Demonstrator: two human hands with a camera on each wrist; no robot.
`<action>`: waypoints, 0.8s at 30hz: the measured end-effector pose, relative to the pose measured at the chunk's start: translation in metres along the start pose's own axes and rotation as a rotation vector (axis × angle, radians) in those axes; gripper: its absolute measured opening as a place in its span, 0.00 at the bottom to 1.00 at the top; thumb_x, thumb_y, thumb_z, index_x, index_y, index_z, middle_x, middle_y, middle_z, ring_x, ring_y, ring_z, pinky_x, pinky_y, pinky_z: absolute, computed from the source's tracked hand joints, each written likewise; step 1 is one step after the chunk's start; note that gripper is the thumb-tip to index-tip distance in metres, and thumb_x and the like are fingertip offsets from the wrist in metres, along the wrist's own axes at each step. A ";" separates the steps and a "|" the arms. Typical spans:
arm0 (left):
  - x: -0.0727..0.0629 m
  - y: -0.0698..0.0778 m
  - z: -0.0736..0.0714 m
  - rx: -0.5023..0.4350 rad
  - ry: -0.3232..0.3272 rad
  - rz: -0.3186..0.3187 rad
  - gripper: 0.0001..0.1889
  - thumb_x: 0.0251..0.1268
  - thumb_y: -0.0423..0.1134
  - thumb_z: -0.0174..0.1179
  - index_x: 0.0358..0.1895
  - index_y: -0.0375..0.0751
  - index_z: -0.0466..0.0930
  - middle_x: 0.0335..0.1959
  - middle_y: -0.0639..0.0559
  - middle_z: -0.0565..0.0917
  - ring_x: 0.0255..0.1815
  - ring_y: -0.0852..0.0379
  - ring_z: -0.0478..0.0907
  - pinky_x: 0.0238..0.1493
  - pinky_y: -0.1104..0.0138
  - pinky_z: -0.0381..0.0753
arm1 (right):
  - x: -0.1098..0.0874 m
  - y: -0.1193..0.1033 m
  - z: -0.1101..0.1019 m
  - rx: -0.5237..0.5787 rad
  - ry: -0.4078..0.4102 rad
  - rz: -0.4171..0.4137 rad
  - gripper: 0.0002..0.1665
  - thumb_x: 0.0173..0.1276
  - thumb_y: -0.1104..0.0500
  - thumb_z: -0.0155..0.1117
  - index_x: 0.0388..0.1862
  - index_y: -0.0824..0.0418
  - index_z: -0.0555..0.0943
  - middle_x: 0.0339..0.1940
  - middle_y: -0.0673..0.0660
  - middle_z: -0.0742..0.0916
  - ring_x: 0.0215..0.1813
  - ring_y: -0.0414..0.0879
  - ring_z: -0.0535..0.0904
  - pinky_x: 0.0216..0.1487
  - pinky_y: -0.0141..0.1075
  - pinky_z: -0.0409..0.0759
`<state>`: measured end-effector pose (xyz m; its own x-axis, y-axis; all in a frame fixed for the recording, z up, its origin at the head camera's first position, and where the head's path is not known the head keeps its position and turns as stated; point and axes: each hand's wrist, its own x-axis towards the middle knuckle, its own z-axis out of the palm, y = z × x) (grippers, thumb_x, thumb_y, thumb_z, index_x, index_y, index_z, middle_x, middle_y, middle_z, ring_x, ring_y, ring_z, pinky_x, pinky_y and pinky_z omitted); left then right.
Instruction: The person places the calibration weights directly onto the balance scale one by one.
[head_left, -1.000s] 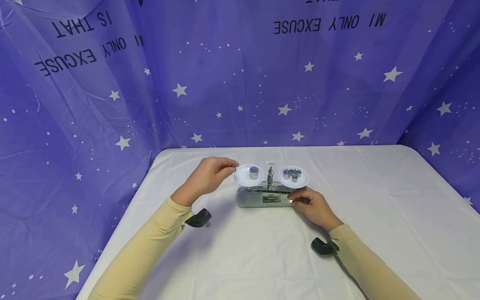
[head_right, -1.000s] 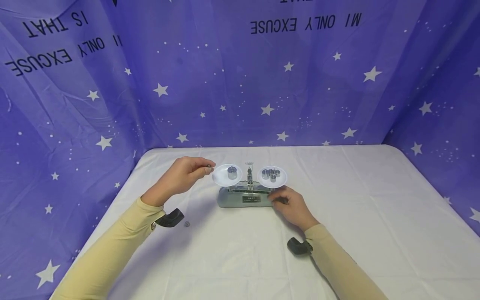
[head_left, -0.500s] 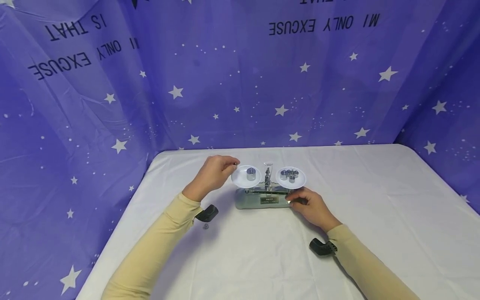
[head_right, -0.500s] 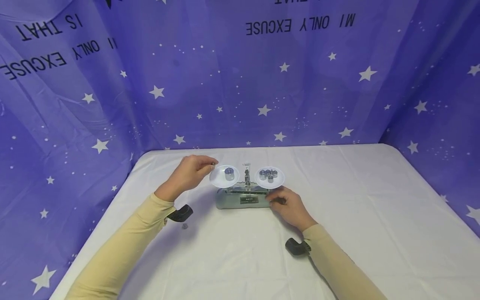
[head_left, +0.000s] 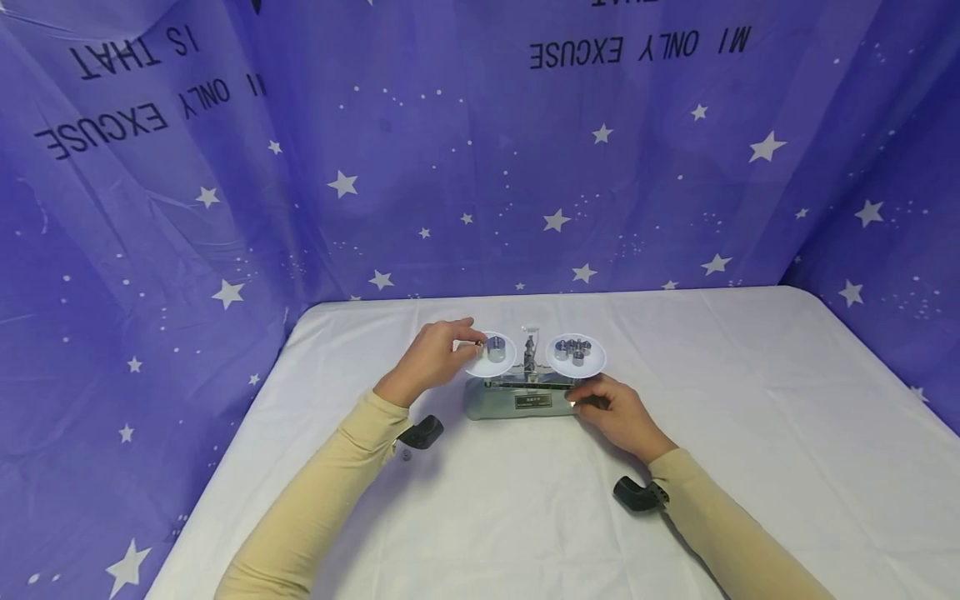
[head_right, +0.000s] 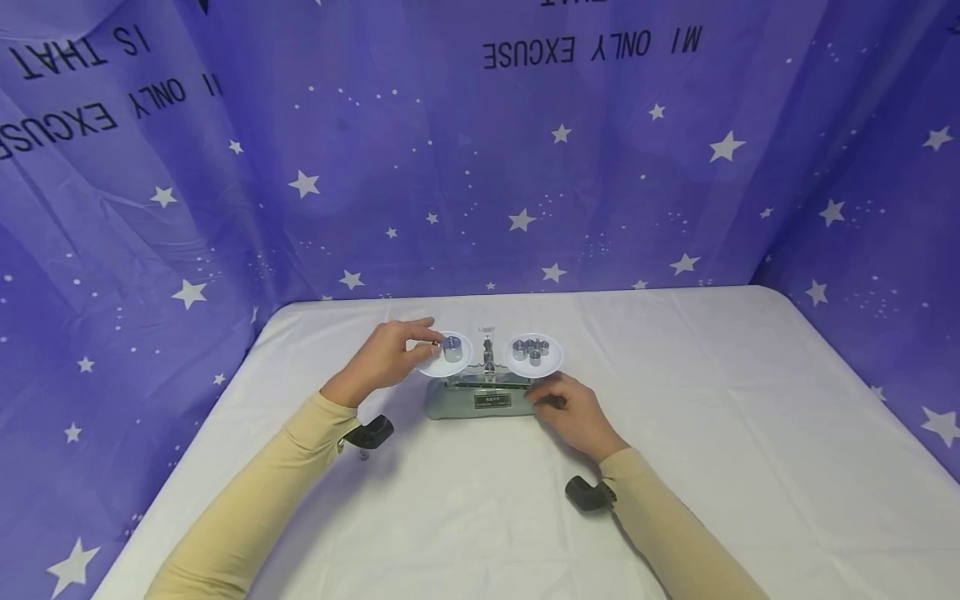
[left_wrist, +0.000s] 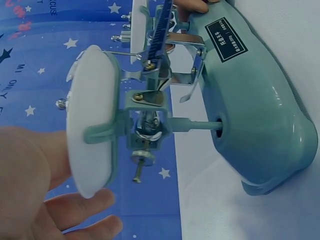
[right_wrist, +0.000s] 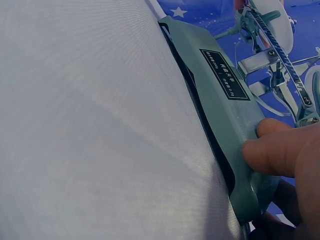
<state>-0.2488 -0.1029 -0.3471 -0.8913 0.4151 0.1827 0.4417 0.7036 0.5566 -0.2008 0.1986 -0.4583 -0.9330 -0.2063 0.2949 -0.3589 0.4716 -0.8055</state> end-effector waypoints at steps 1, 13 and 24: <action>0.000 -0.001 0.001 -0.001 -0.004 -0.004 0.14 0.68 0.35 0.60 0.53 0.39 0.89 0.68 0.37 0.78 0.73 0.38 0.72 0.71 0.49 0.73 | 0.000 0.000 0.000 0.004 -0.001 0.002 0.10 0.59 0.71 0.71 0.37 0.60 0.89 0.45 0.57 0.90 0.53 0.42 0.82 0.59 0.27 0.78; 0.001 -0.002 0.004 -0.004 -0.013 0.003 0.16 0.68 0.35 0.59 0.56 0.39 0.87 0.66 0.38 0.80 0.72 0.38 0.74 0.62 0.53 0.77 | 0.000 0.000 0.001 0.000 0.001 0.003 0.11 0.59 0.72 0.71 0.37 0.59 0.89 0.45 0.57 0.90 0.54 0.42 0.82 0.60 0.27 0.77; -0.008 -0.003 0.001 -0.042 0.033 -0.029 0.18 0.69 0.41 0.59 0.59 0.40 0.85 0.68 0.40 0.79 0.74 0.38 0.72 0.73 0.47 0.72 | 0.001 0.001 0.001 -0.012 -0.002 0.014 0.11 0.59 0.71 0.71 0.37 0.59 0.89 0.45 0.56 0.90 0.54 0.44 0.82 0.60 0.28 0.77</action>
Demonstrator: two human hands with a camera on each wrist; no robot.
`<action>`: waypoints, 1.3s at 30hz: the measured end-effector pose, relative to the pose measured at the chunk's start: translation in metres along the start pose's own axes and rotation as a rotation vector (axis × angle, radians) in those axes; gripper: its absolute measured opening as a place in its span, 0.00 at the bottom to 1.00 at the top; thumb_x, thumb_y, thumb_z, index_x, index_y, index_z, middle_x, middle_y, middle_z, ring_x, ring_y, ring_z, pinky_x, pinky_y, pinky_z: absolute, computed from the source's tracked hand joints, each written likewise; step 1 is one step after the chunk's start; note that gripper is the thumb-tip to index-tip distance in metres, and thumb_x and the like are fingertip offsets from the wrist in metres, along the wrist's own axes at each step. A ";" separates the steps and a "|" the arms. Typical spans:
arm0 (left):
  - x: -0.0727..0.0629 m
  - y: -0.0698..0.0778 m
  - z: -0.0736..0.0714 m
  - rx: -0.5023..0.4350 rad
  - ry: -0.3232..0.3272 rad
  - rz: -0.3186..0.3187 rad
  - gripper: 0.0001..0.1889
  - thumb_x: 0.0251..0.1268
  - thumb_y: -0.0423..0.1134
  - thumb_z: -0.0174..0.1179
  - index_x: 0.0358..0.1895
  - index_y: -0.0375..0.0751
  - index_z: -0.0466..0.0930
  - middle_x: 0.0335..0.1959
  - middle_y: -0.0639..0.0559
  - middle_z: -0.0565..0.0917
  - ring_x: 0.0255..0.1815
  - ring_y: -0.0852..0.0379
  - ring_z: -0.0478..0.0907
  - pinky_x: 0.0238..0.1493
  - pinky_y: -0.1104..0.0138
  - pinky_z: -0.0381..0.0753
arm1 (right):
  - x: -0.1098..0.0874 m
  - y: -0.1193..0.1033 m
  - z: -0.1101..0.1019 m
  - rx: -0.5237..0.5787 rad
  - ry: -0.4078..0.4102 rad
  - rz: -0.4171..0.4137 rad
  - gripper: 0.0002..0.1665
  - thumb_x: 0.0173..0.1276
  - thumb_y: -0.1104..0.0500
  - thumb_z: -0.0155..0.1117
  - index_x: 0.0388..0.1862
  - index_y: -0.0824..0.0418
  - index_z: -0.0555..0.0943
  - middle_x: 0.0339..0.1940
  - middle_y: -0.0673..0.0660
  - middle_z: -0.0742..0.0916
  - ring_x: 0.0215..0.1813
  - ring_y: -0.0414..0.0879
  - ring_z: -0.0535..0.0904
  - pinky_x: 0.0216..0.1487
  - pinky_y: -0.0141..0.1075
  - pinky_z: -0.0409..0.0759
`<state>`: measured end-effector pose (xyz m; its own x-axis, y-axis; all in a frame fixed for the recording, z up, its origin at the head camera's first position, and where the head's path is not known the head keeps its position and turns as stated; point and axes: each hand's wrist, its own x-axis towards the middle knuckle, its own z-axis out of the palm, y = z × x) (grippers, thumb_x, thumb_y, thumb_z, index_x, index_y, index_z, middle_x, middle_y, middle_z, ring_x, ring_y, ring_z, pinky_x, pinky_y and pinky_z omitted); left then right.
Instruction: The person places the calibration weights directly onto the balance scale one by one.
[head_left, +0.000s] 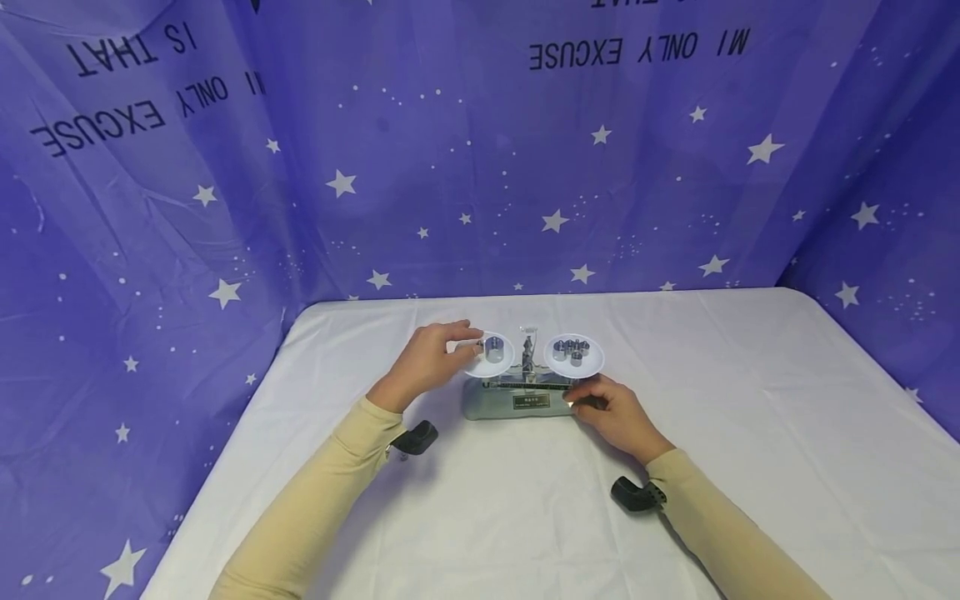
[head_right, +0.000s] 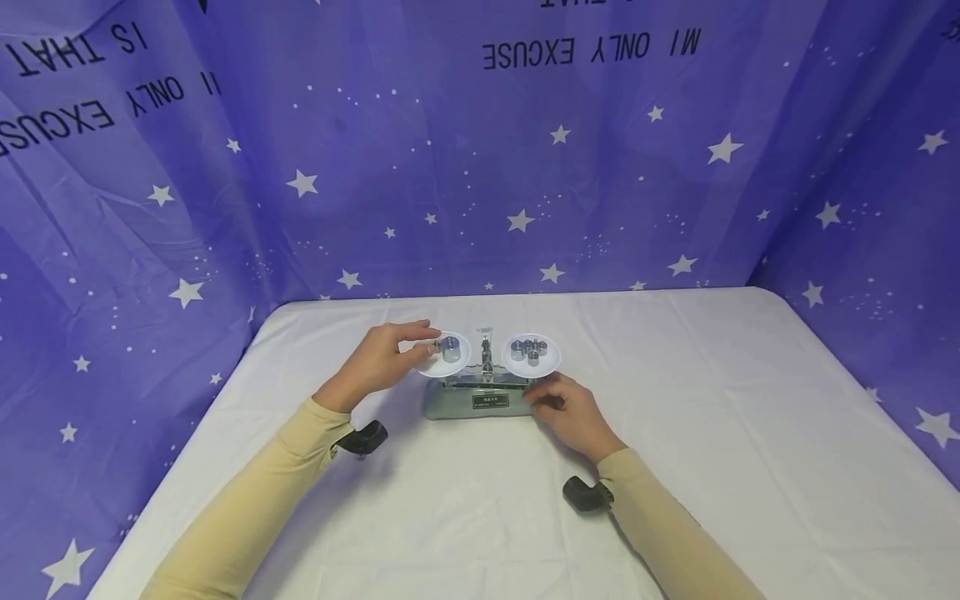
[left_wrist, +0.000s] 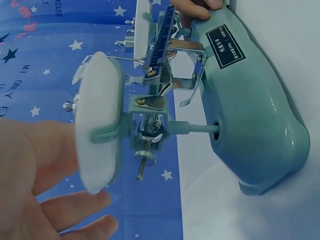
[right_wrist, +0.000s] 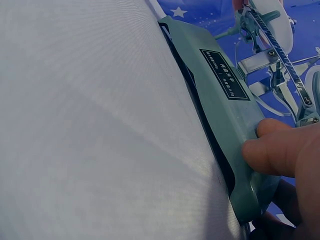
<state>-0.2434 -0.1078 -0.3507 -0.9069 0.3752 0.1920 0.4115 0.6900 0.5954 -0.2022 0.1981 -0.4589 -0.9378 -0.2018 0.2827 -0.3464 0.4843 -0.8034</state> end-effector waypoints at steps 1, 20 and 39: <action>-0.003 0.000 -0.002 -0.003 0.013 0.001 0.18 0.69 0.41 0.60 0.59 0.40 0.85 0.68 0.40 0.79 0.74 0.39 0.72 0.73 0.47 0.72 | 0.000 0.000 0.000 -0.002 -0.001 0.000 0.11 0.59 0.71 0.71 0.38 0.59 0.89 0.45 0.56 0.90 0.54 0.44 0.82 0.60 0.28 0.77; -0.069 -0.015 -0.031 0.007 0.018 -0.020 0.18 0.71 0.39 0.60 0.61 0.40 0.84 0.72 0.38 0.75 0.77 0.36 0.67 0.67 0.42 0.75 | 0.003 -0.001 -0.003 -0.007 0.010 0.004 0.10 0.59 0.70 0.71 0.39 0.60 0.89 0.47 0.57 0.90 0.55 0.42 0.82 0.61 0.24 0.75; -0.135 -0.063 0.007 -0.037 -0.293 0.013 0.23 0.66 0.41 0.65 0.63 0.40 0.82 0.74 0.22 0.65 0.75 0.14 0.51 0.72 0.26 0.52 | 0.000 0.006 0.001 -0.025 0.004 -0.008 0.10 0.59 0.70 0.70 0.38 0.59 0.89 0.45 0.58 0.90 0.53 0.35 0.81 0.59 0.21 0.73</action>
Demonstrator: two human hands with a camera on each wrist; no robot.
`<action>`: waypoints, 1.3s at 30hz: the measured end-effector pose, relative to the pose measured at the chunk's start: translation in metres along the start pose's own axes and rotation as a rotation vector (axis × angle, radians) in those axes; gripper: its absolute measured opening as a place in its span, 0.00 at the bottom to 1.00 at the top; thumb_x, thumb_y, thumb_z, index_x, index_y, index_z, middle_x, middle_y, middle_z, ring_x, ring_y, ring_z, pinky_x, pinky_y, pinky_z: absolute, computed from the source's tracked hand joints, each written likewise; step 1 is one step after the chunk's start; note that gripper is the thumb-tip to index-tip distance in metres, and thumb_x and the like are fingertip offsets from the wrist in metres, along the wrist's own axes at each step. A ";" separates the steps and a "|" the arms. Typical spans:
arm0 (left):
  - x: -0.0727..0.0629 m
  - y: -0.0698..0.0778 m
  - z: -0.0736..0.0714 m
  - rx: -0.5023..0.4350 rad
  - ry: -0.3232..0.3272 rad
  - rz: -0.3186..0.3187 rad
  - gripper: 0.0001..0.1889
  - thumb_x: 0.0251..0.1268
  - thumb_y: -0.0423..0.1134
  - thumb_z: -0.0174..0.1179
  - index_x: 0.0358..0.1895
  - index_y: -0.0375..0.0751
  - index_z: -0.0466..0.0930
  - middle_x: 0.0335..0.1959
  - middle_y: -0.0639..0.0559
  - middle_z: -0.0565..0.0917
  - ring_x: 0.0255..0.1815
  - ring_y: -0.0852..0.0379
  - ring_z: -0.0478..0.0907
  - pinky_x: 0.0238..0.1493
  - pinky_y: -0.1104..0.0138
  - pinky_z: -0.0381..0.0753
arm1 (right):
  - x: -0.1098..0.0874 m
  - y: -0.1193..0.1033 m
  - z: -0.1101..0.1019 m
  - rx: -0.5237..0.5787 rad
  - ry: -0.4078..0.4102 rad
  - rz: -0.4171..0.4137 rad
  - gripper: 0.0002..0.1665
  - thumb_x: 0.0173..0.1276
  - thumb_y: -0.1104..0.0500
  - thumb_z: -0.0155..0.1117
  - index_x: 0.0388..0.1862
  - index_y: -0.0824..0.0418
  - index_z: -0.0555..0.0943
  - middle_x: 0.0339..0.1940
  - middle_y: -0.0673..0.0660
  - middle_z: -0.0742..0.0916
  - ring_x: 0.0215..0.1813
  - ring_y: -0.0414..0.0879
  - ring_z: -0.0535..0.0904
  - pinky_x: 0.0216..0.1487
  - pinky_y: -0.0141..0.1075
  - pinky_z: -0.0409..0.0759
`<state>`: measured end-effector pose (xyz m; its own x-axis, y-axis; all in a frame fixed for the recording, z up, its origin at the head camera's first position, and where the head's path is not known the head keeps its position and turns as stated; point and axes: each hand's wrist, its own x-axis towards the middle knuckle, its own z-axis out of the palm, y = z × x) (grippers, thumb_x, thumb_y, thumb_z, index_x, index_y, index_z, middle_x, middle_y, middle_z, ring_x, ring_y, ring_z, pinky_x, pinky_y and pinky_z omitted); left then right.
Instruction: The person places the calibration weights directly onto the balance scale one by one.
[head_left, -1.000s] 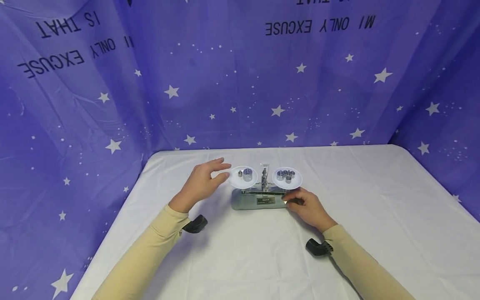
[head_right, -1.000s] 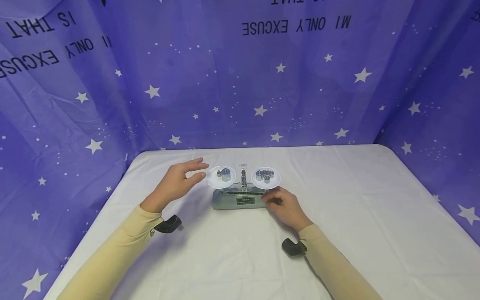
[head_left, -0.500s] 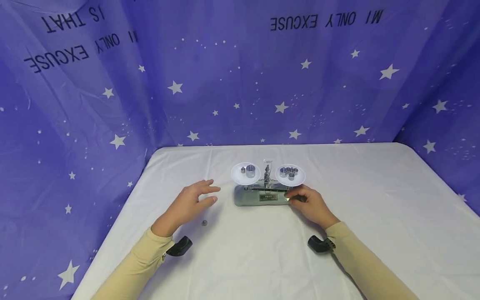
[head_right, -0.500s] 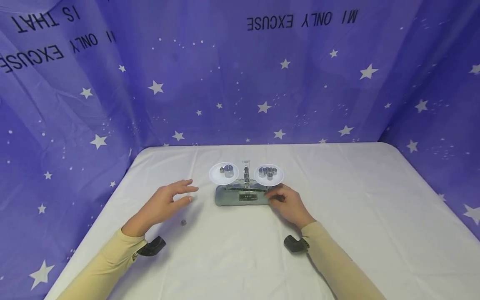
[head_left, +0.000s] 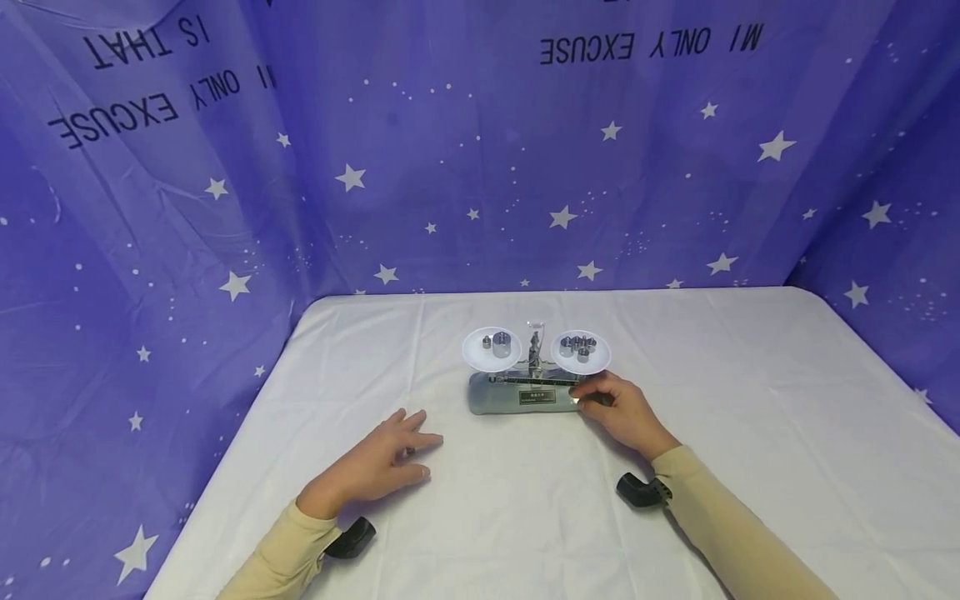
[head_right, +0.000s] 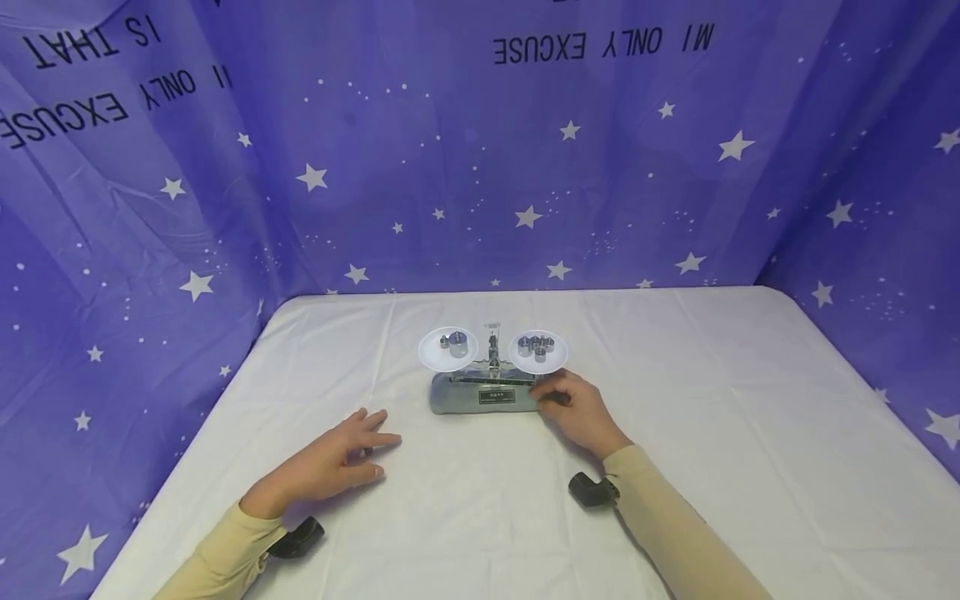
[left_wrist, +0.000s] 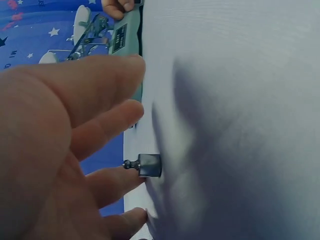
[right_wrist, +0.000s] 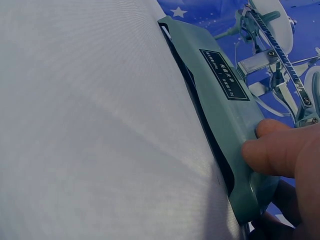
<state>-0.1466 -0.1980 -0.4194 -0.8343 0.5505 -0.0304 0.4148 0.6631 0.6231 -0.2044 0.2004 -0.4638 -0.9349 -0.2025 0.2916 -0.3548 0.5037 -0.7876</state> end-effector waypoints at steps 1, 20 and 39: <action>0.000 0.000 0.001 0.001 0.000 0.013 0.22 0.66 0.41 0.65 0.62 0.40 0.83 0.73 0.22 0.65 0.75 0.13 0.50 0.71 0.25 0.52 | 0.000 0.000 0.000 0.003 0.000 -0.003 0.10 0.59 0.70 0.70 0.38 0.59 0.89 0.45 0.58 0.90 0.53 0.36 0.81 0.59 0.22 0.74; 0.002 -0.005 0.010 0.071 0.053 0.058 0.13 0.62 0.34 0.67 0.49 0.44 0.91 0.71 0.26 0.71 0.74 0.14 0.55 0.70 0.24 0.53 | 0.000 -0.005 -0.001 0.009 -0.008 0.017 0.11 0.59 0.71 0.71 0.39 0.59 0.90 0.47 0.57 0.90 0.54 0.40 0.81 0.60 0.24 0.75; -0.003 -0.011 0.006 0.072 0.147 0.006 0.15 0.62 0.32 0.66 0.52 0.39 0.89 0.70 0.27 0.73 0.73 0.16 0.59 0.71 0.27 0.58 | 0.000 -0.003 -0.001 0.018 -0.006 0.008 0.11 0.59 0.71 0.70 0.39 0.60 0.90 0.46 0.58 0.90 0.53 0.36 0.80 0.59 0.23 0.74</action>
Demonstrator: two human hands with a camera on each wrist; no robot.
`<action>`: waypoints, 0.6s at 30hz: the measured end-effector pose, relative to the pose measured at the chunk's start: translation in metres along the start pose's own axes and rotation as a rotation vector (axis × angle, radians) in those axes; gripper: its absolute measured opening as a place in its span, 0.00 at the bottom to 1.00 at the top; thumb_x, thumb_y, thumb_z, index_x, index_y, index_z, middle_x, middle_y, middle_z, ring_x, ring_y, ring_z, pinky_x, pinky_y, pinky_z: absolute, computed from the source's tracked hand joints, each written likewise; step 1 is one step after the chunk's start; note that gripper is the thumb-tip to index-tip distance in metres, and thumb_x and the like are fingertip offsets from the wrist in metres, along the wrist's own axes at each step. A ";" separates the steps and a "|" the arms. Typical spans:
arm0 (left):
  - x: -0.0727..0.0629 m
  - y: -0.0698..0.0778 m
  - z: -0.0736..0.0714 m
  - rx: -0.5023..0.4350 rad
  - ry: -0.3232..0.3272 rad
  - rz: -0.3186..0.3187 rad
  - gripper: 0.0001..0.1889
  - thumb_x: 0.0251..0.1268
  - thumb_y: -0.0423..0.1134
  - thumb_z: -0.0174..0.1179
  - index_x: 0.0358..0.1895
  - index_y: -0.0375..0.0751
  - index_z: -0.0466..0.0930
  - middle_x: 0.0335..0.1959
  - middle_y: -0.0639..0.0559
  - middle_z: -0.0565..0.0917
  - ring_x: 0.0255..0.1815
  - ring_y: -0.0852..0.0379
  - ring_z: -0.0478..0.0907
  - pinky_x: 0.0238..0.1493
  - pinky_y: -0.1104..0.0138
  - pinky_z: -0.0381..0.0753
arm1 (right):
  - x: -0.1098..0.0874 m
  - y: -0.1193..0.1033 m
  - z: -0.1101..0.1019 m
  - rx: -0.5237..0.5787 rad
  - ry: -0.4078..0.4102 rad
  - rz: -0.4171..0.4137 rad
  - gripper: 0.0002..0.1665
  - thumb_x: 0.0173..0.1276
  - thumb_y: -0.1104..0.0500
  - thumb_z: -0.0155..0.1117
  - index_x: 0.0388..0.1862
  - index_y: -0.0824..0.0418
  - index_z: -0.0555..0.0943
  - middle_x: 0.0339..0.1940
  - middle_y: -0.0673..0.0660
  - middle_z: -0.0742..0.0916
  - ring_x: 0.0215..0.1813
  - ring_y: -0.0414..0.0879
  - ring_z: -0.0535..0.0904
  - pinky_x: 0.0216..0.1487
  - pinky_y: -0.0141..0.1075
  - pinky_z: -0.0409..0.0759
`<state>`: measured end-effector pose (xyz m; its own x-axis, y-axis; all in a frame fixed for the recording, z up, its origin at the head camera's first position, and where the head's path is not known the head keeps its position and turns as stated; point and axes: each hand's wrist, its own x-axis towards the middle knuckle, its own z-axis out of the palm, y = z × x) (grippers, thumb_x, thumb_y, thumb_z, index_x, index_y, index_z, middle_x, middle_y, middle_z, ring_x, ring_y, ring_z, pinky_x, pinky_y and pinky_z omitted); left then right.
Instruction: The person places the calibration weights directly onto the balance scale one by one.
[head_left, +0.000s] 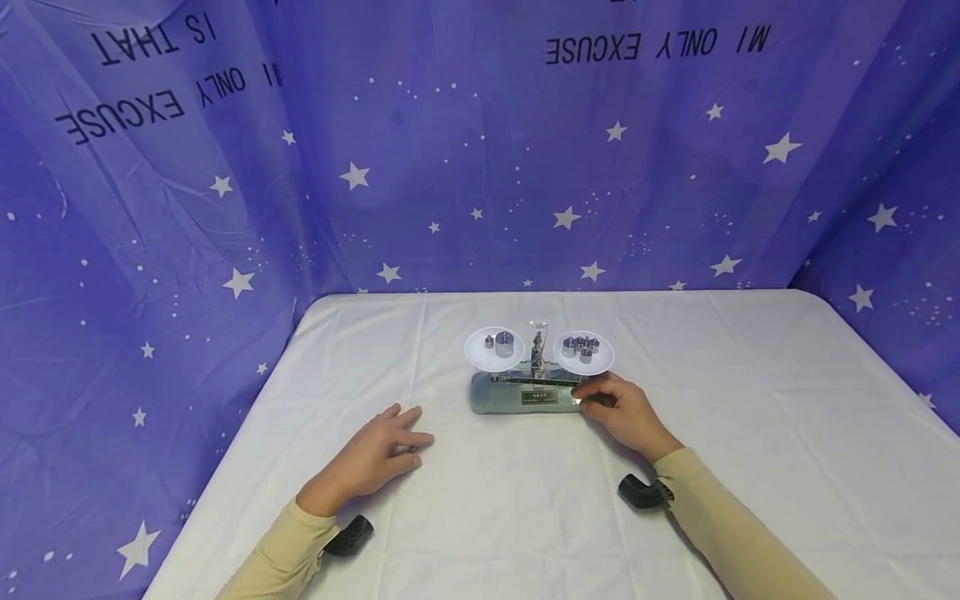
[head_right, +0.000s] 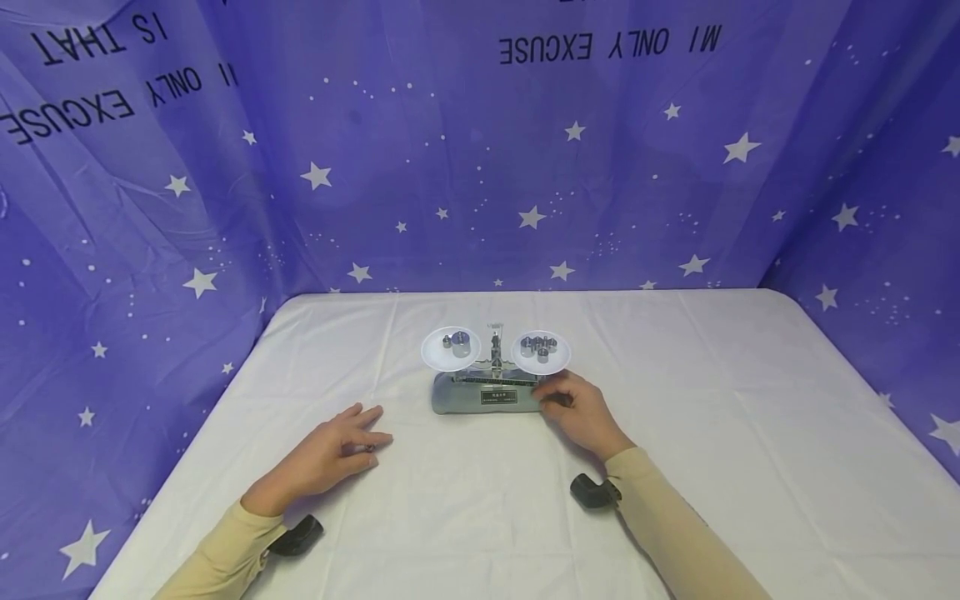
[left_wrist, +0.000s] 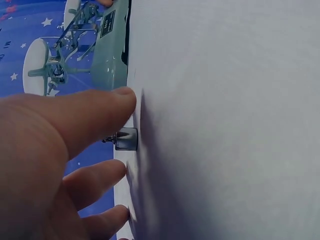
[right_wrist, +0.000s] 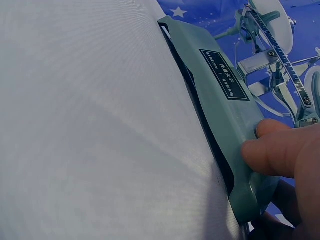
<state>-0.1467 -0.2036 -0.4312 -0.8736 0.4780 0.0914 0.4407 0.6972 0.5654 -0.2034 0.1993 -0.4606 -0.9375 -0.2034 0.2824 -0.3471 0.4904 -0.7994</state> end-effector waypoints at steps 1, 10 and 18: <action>0.000 0.000 0.000 0.000 -0.002 -0.002 0.15 0.62 0.32 0.66 0.52 0.39 0.89 0.70 0.27 0.73 0.73 0.16 0.59 0.71 0.27 0.58 | 0.000 0.000 0.000 -0.001 0.000 0.002 0.11 0.59 0.71 0.70 0.39 0.59 0.90 0.46 0.58 0.90 0.53 0.36 0.80 0.59 0.23 0.74; 0.000 -0.002 -0.001 0.010 0.017 0.008 0.15 0.63 0.32 0.65 0.53 0.38 0.88 0.69 0.27 0.74 0.72 0.16 0.60 0.70 0.28 0.60 | 0.000 -0.001 0.000 -0.005 0.000 0.009 0.11 0.59 0.70 0.71 0.39 0.59 0.90 0.47 0.57 0.90 0.53 0.36 0.80 0.59 0.24 0.75; -0.001 -0.005 -0.004 0.029 0.061 -0.001 0.14 0.67 0.34 0.64 0.53 0.37 0.88 0.67 0.26 0.76 0.70 0.15 0.62 0.68 0.28 0.63 | 0.000 -0.001 0.000 0.005 0.002 0.009 0.11 0.59 0.71 0.70 0.39 0.59 0.90 0.46 0.57 0.90 0.53 0.37 0.81 0.59 0.23 0.75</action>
<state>-0.1487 -0.2101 -0.4308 -0.8845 0.4448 0.1410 0.4450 0.7134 0.5413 -0.2031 0.1985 -0.4599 -0.9407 -0.1974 0.2760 -0.3385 0.4876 -0.8048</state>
